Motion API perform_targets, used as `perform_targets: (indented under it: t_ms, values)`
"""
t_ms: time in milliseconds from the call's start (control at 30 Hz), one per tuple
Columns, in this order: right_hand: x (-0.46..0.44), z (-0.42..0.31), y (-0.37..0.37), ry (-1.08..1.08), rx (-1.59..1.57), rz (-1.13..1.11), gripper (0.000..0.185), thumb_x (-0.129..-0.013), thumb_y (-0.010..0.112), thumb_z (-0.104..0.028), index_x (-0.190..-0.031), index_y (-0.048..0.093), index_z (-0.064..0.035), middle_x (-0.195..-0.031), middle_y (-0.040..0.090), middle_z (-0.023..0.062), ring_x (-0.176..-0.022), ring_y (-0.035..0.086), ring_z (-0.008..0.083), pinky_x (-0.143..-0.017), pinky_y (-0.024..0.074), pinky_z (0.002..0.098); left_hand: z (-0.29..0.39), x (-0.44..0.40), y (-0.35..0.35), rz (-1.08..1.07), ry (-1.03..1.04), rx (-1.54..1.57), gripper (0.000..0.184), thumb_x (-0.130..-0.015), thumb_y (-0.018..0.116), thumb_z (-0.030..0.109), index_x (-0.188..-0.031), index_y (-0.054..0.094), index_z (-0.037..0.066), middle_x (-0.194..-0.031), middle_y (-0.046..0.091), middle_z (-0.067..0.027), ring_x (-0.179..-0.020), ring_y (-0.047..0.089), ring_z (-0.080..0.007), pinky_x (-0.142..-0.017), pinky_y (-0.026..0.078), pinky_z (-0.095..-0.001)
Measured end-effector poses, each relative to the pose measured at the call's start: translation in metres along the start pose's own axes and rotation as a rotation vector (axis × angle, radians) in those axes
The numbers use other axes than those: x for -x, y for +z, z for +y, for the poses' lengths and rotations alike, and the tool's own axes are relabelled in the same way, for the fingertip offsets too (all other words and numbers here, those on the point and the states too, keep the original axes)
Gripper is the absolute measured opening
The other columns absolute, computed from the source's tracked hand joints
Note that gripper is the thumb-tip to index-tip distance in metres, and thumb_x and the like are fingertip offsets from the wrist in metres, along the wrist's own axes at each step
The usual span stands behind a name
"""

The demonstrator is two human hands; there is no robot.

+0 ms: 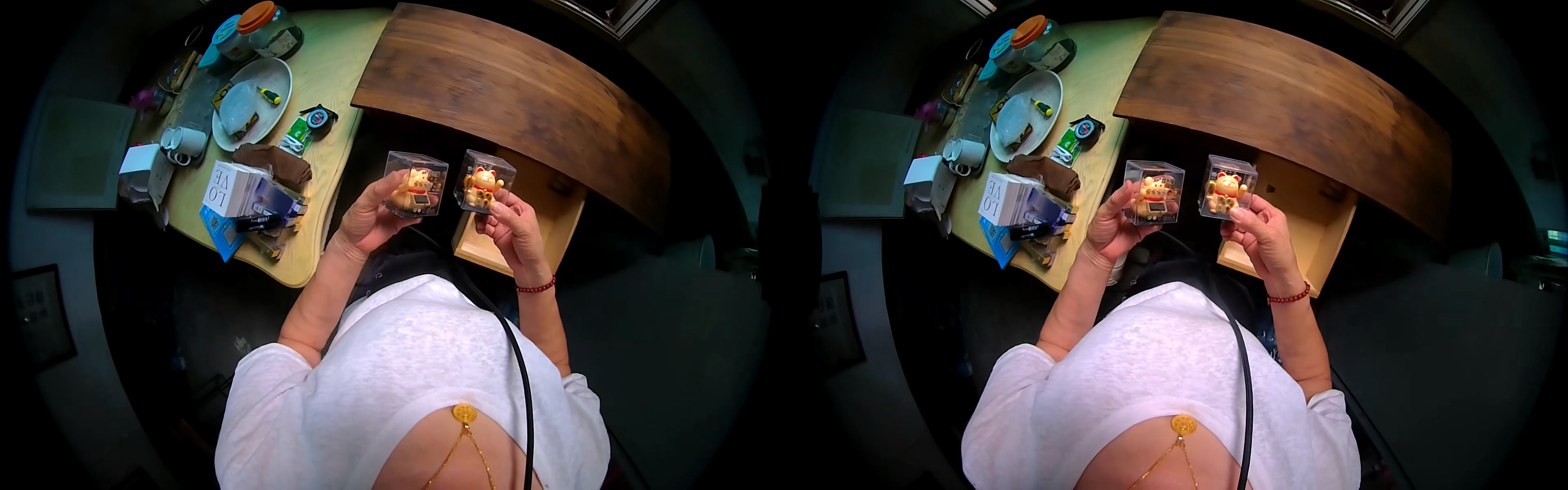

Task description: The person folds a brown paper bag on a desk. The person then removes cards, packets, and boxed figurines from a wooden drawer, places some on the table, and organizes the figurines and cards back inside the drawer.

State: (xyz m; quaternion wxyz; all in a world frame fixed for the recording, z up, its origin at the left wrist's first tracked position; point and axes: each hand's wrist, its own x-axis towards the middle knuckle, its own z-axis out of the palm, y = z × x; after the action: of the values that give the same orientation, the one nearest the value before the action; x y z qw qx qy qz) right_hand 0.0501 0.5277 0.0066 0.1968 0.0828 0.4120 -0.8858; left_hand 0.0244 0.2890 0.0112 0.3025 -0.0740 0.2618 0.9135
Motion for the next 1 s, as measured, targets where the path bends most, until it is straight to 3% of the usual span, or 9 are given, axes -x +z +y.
perform_targets:
  t_ms: [67, 133, 400, 500, 600, 700, 800, 933, 1000]
  values:
    - [0.002, -0.001, -0.006, 0.001, 0.003, 0.011, 0.037, -0.079, 0.063, -0.013, -0.11, 0.051, 0.0036, -0.092, 0.06, 0.0077, -0.07, 0.059, 0.011, -0.066, 0.0515, 0.0239, -0.003, -0.003, 0.007, 0.007, -0.011, -0.005, 0.051, -0.084, 0.059, 0.028, -0.12, 0.042, -0.004, -0.111, 0.053, -0.0216, -0.1, 0.057, -0.0343, -0.072, 0.057, -0.0397]
    - [0.004, -0.002, -0.01, 0.004, 0.005, 0.022, 0.037, -0.079, 0.063, -0.013, -0.11, 0.051, 0.0033, -0.092, 0.06, 0.0076, -0.071, 0.059, 0.011, -0.066, 0.0515, 0.024, -0.006, -0.004, 0.017, 0.08, 0.004, -0.063, 0.043, -0.084, 0.06, 0.029, -0.112, 0.051, -0.002, -0.102, 0.06, -0.015, -0.092, 0.062, -0.0229, -0.07, 0.056, -0.0298]
    - [0.008, -0.003, -0.03, -0.018, 0.055, 0.096, 0.039, -0.077, 0.066, -0.01, -0.111, 0.051, 0.0029, -0.092, 0.061, 0.0068, -0.07, 0.059, 0.0099, -0.065, 0.0508, 0.0224, -0.014, -0.012, 0.018, 0.132, -0.001, -0.077, 0.043, -0.083, 0.061, 0.029, -0.112, 0.051, -0.001, -0.101, 0.06, -0.015, -0.091, 0.062, -0.0235, -0.069, 0.056, -0.0312]
    - [0.006, 0.01, -0.08, -0.118, 0.181, 0.251, 0.04, -0.076, 0.066, -0.004, -0.112, 0.05, 0.0028, -0.09, 0.063, 0.0064, -0.068, 0.058, 0.0085, -0.061, 0.0494, 0.0196, -0.015, -0.011, 0.016, 0.147, 0.003, -0.04, 0.041, -0.082, 0.062, 0.027, -0.111, 0.051, 0.001, -0.102, 0.059, -0.0148, -0.092, 0.061, -0.0258, -0.072, 0.056, -0.0333]
    - [0.0, 0.034, -0.146, -0.112, 0.155, 0.422, 0.044, -0.073, 0.068, 0.0, -0.114, 0.05, 0.0018, -0.074, 0.058, -0.0003, -0.056, 0.05, 0.0059, -0.049, 0.0402, 0.017, -0.018, -0.011, 0.006, 0.156, 0.004, -0.006, 0.039, -0.083, 0.062, 0.025, -0.111, 0.051, 0.001, -0.104, 0.058, -0.0147, -0.092, 0.061, -0.0265, -0.071, 0.056, -0.0337]
    - [-0.014, 0.059, -0.197, -0.072, 0.187, 0.544, 0.046, -0.072, 0.068, 0.001, -0.114, 0.049, 0.0034, -0.066, 0.051, -0.0029, -0.053, 0.047, 0.0056, -0.046, 0.0371, 0.0182, -0.023, -0.012, -0.002, 0.167, -0.019, -0.014, 0.039, -0.083, 0.062, 0.027, -0.112, 0.051, 0.002, -0.104, 0.058, -0.0142, -0.094, 0.06, -0.0261, -0.073, 0.055, -0.0349]
    - [-0.033, 0.074, -0.223, -0.132, 0.315, 0.57, 0.04, -0.073, 0.067, 0.001, -0.11, 0.051, 0.0034, -0.072, 0.054, -0.0006, -0.059, 0.05, 0.0049, -0.049, 0.0383, 0.0168, -0.029, -0.011, -0.008, 0.166, -0.028, -0.01, 0.047, -0.088, 0.052, 0.031, -0.12, 0.043, -0.001, -0.11, 0.054, -0.0189, -0.098, 0.058, -0.0312, -0.071, 0.057, -0.0366]
    - [-0.073, 0.085, -0.251, -0.139, 0.58, 0.608, 0.041, -0.064, 0.072, -0.005, -0.1, 0.055, 0.0061, -0.064, 0.052, -0.0003, -0.054, 0.049, 0.0084, -0.045, 0.04, 0.0229, -0.034, -0.01, -0.001, 0.199, -0.029, -0.038, 0.047, -0.088, 0.052, 0.032, -0.12, 0.043, -0.001, -0.111, 0.054, -0.0187, -0.098, 0.059, -0.0305, -0.072, 0.056, -0.0361]
    - [-0.092, 0.081, -0.245, -0.178, 0.607, 0.623, 0.038, -0.062, 0.07, -0.005, -0.096, 0.058, 0.0051, -0.068, 0.056, 0.0016, -0.057, 0.051, 0.0106, -0.05, 0.0431, 0.0241, -0.034, -0.008, 0.008, 0.204, -0.058, -0.055, 0.039, -0.084, 0.059, 0.029, -0.112, 0.051, 0.002, -0.104, 0.058, -0.014, -0.095, 0.06, -0.0257, -0.072, 0.055, -0.0337]
